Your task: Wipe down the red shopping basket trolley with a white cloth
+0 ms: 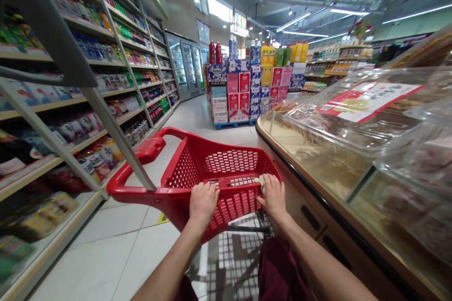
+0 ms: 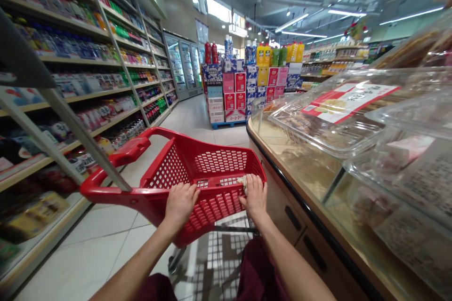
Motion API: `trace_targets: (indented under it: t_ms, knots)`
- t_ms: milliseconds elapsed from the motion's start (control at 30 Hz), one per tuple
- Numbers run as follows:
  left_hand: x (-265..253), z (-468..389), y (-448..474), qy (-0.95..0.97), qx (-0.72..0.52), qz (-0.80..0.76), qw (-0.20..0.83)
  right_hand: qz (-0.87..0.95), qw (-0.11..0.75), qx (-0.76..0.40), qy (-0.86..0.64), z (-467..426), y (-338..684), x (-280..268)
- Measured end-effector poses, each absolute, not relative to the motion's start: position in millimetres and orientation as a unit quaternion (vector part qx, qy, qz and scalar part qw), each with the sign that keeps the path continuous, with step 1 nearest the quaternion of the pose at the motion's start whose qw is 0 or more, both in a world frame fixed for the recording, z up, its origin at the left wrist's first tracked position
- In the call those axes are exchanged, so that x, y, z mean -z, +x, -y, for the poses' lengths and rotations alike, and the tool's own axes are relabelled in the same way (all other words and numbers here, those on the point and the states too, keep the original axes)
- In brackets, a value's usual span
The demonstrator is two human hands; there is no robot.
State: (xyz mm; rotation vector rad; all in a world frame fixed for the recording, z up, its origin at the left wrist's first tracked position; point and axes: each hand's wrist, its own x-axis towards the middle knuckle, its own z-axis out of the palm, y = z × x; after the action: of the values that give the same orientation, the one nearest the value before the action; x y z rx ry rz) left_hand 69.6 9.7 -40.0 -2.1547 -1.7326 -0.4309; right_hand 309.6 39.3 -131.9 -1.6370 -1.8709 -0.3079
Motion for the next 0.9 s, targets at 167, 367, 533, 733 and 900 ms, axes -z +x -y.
trace_targets:
  t_ms: [167, 367, 533, 733, 900]
  knots:
    - [42, -10, 68, -0.76, 0.149, 0.608, 0.174, 0.773, 0.294, 0.044, -0.561, -66, 339, 112]
    - [48, -8, 65, -0.759, 0.153, 0.609, 0.175, 0.715, 0.257, 0.047, -0.648, -77, 362, 94]
    - [47, -8, 62, -0.765, 0.152, 0.601, 0.177, 0.743, 0.214, 0.069, -0.63, -58, 352, 108]
    - [46, -11, 61, -0.766, 0.156, 0.599, 0.176, 0.755, 0.186, 0.115, -0.618, -47, 352, 115]
    - [47, -12, 59, -0.766, 0.156, 0.598, 0.177, 0.78, 0.204, 0.076, -0.587, -59, 357, 111]
